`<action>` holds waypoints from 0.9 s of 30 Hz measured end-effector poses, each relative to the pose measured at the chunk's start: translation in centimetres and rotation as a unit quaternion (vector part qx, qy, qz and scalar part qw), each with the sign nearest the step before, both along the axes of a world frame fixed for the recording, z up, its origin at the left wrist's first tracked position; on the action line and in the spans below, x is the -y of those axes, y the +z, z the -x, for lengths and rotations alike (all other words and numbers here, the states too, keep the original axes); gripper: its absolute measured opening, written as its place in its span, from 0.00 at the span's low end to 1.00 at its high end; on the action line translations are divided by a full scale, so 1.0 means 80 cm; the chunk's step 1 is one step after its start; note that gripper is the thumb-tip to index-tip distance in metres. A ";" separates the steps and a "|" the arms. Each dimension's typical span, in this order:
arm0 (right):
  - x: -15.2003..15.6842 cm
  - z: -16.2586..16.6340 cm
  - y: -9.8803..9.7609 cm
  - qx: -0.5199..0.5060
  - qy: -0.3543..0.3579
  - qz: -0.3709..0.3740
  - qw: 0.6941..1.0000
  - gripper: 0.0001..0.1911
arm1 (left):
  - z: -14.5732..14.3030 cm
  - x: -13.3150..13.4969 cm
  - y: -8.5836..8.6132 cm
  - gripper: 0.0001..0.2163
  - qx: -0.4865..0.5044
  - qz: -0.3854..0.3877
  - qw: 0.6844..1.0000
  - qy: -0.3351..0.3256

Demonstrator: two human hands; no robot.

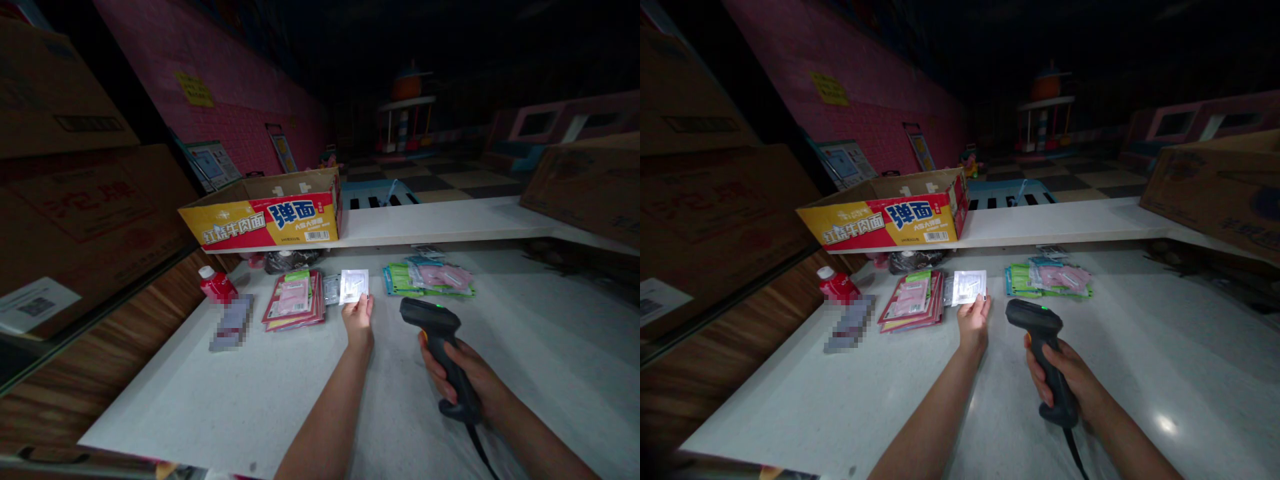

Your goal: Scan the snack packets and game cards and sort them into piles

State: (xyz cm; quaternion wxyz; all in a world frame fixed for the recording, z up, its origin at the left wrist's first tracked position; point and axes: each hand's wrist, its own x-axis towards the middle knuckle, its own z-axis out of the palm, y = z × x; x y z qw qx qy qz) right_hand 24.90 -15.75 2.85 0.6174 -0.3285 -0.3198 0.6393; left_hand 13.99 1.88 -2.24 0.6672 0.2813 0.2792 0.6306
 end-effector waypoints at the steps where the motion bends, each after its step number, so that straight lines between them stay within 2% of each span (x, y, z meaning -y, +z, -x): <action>1: 0.000 0.002 0.001 0.002 0.000 -0.001 1.000 0.23 | 0.000 -0.001 0.001 0.17 0.004 0.007 1.000 0.000; 6: 0.002 0.009 0.004 0.014 -0.013 0.003 1.000 0.22 | 0.000 -0.002 0.004 0.17 0.001 0.029 1.000 -0.001; 10: -0.001 0.005 0.004 0.014 -0.032 0.008 0.999 0.22 | 0.002 -0.001 0.004 0.18 0.009 0.018 1.000 -0.010; 18: -0.014 -0.029 -0.006 0.001 -0.140 0.031 0.990 0.20 | 0.003 0.002 0.009 0.22 -0.005 -0.005 0.999 -0.032; 21: -0.016 -0.041 -0.011 0.005 -0.170 0.033 0.985 0.21 | 0.002 0.006 0.012 0.19 -0.044 -0.029 0.997 -0.049; 27: -0.012 -0.049 -0.013 0.005 -0.210 0.047 0.977 0.21 | 0.012 0.009 0.023 0.14 -0.171 -0.070 0.982 -0.033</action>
